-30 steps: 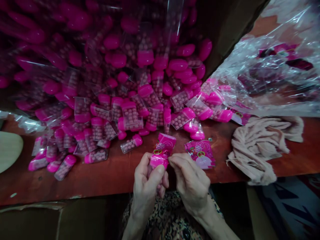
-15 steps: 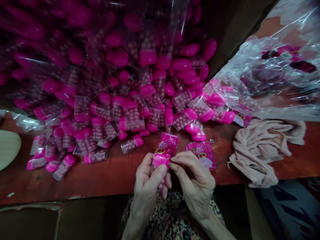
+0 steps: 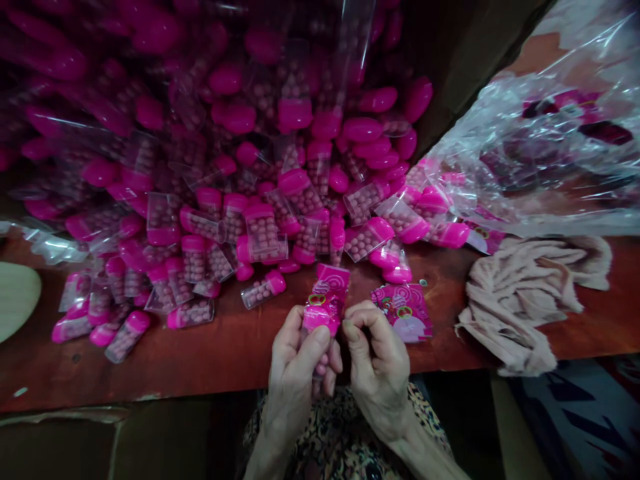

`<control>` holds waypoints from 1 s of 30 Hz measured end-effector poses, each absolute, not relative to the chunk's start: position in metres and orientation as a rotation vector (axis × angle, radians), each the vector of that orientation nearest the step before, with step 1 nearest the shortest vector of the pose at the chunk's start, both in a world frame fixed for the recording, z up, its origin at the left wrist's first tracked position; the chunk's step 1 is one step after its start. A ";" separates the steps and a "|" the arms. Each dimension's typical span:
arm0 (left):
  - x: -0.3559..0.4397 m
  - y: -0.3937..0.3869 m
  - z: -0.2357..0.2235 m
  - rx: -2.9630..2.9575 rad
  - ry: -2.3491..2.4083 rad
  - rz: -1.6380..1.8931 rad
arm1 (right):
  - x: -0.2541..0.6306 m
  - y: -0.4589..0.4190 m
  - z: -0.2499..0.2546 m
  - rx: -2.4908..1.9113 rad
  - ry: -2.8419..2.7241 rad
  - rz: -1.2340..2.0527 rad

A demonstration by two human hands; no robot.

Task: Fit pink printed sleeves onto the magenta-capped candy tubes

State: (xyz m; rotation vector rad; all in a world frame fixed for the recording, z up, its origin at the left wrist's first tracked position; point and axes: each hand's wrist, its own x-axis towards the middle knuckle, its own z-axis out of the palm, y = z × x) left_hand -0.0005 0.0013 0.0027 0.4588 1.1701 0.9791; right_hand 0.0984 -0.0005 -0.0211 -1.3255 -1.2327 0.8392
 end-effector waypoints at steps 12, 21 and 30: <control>0.007 0.015 0.016 0.161 1.165 1.316 | 0.080 0.006 -0.011 -1.206 -1.332 1.077; 0.004 0.035 0.029 0.351 1.150 1.318 | 0.102 0.011 -0.002 -1.317 -1.353 1.119; -0.002 0.042 0.015 0.301 1.266 1.345 | 0.112 0.020 -0.007 -1.402 -1.403 1.102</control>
